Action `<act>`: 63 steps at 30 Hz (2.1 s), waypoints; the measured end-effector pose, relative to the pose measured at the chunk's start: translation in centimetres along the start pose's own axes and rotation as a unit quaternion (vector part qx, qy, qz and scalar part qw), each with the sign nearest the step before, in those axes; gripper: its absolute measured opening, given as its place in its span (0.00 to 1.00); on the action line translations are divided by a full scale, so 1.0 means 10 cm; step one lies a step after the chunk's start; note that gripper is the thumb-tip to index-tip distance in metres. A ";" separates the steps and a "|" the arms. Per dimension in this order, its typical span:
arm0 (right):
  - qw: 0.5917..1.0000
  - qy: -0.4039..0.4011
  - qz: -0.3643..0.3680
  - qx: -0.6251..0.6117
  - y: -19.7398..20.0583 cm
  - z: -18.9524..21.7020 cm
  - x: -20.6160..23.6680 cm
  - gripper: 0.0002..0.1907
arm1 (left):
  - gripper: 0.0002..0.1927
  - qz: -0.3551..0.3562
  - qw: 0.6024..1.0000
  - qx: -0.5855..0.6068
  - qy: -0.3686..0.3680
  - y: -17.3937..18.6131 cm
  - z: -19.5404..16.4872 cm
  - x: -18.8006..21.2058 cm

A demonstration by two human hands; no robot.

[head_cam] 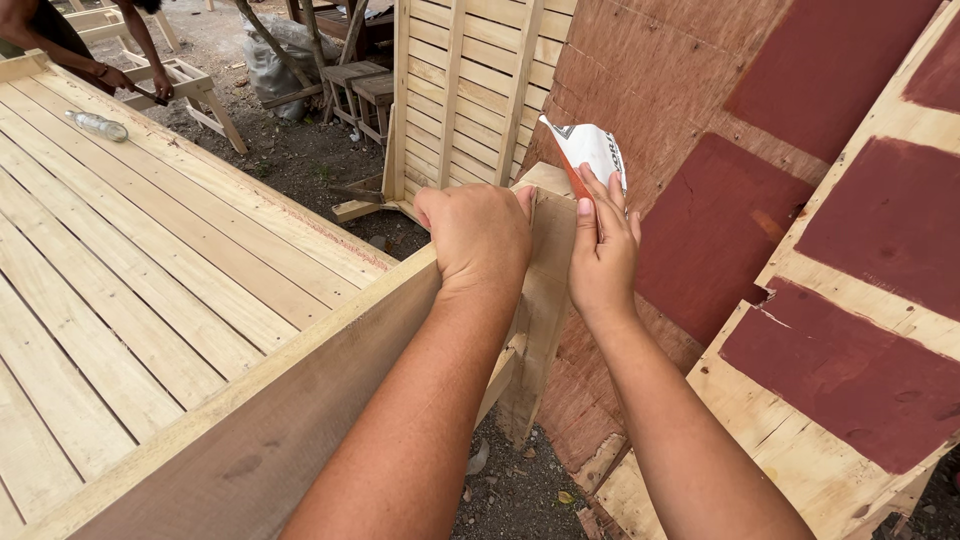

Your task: The person sands a wooden furniture frame outdoors, rubbing sandpaper along the rails, corner posts and legs of the frame. They reposition around the furniture and work on different surfaces one after another, holding the frame steady with one hand while sanding with the other.

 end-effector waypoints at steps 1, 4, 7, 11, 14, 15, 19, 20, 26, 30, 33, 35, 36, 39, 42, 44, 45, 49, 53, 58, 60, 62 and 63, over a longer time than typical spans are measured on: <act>1.000 0.006 0.011 0.012 0.01 0.06 0.04 0.22 | 0.37 0.005 1.000 -0.003 -0.001 -0.01 0.00 0.00; 0.995 -0.015 0.076 0.062 0.02 0.12 -0.16 0.20 | 0.36 -0.008 1.000 0.004 0.005 0.00 0.00 -0.01; 0.991 -0.043 0.115 0.046 0.04 0.18 -0.35 0.20 | 0.36 -0.012 1.000 0.003 0.010 0.00 0.00 -0.02; 0.991 0.019 0.109 0.081 0.12 0.47 -0.18 0.20 | 0.37 -0.011 1.000 -0.004 0.005 0.00 0.01 -0.01; 0.991 0.024 0.107 0.080 0.14 0.58 -0.13 0.20 | 0.37 0.003 1.000 -0.004 0.003 -0.02 0.00 -0.01; 0.989 0.010 0.119 0.083 0.12 0.59 -0.15 0.20 | 0.37 -0.002 1.000 -0.007 0.005 -0.02 0.00 -0.01; 0.974 -0.036 0.180 0.131 0.02 0.53 -0.32 0.18 | 0.36 -0.026 1.000 0.005 0.011 0.01 0.01 -0.01; 0.976 -0.014 0.171 0.136 0.02 0.57 -0.33 0.18 | 0.36 -0.028 1.000 0.005 0.012 0.01 0.01 -0.01; 0.989 0.056 0.101 0.089 0.09 0.62 -0.03 0.18 | 0.37 -0.006 1.000 -0.009 -0.001 -0.01 0.00 0.00; 0.991 0.041 0.089 0.090 0.05 0.52 -0.22 0.18 | 0.36 -0.004 1.000 0.005 0.003 0.00 0.00 0.00; 0.995 0.061 0.053 0.051 0.06 0.58 -0.24 0.18 | 0.35 -0.019 1.000 0.011 0.007 0.01 0.01 -0.02; 0.996 0.086 0.021 0.017 0.11 0.65 -0.09 0.18 | 0.35 -0.016 1.000 0.013 0.005 0.00 0.00 -0.02; 0.995 0.099 0.006 0.004 0.14 0.67 0.02 0.19 | 0.35 -0.009 1.000 0.015 0.003 -0.01 0.00 -0.02; 0.995 0.100 -0.010 0.000 0.14 0.57 0.18 0.18 | 0.34 -0.017 1.000 0.012 0.007 -0.01 0.00 -0.02; 0.998 0.053 -0.025 -0.013 0.08 0.31 0.02 0.19 | 0.35 -0.001 1.000 0.006 0.001 -0.04 -0.01 -0.01; 0.996 0.028 -0.046 -0.066 0.04 0.23 -0.02 0.20 | 0.35 0.003 1.000 0.008 0.001 -0.05 -0.01 -0.02; 0.992 0.019 -0.058 -0.108 0.01 0.21 -0.03 0.21 | 0.34 0.000 1.000 0.010 0.004 -0.04 -0.01 -0.03; 0.987 0.031 -0.086 -0.134 0.00 0.39 0.27 0.25 | 0.34 -0.014 1.000 0.023 0.005 -0.02 -0.01 -0.02; 0.982 0.007 -0.077 -0.170 -0.01 0.37 0.26 0.25 | 0.34 -0.011 1.000 0.000 0.016 -0.03 0.00 -0.03; 0.976 -0.065 -0.064 -0.199 -0.05 0.23 0.13 0.25 | 0.36 -0.013 1.000 0.002 0.010 -0.01 -0.01 -0.01; 0.974 -0.025 -0.089 -0.204 -0.01 0.34 0.19 0.26 | 0.35 -0.019 1.000 0.009 0.011 0.00 -0.01 -0.01; 0.973 -0.004 -0.108 -0.203 0.02 0.44 0.26 0.27 | 0.35 -0.027 1.000 0.010 0.013 0.01 0.00 0.00; 0.973 -0.003 -0.114 -0.198 0.02 0.47 0.28 0.27 | 0.34 -0.032 0.999 0.010 0.015 0.02 0.01 0.00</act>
Point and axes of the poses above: each hand's wrist, its own x-axis away from the middle knuckle, its own y-axis out of the back of the hand, z = x × y, the point moved 8 cm from there along -x, towards the middle knuckle, and after that the axes turned 11 degrees about y, right-handed, at the moved point
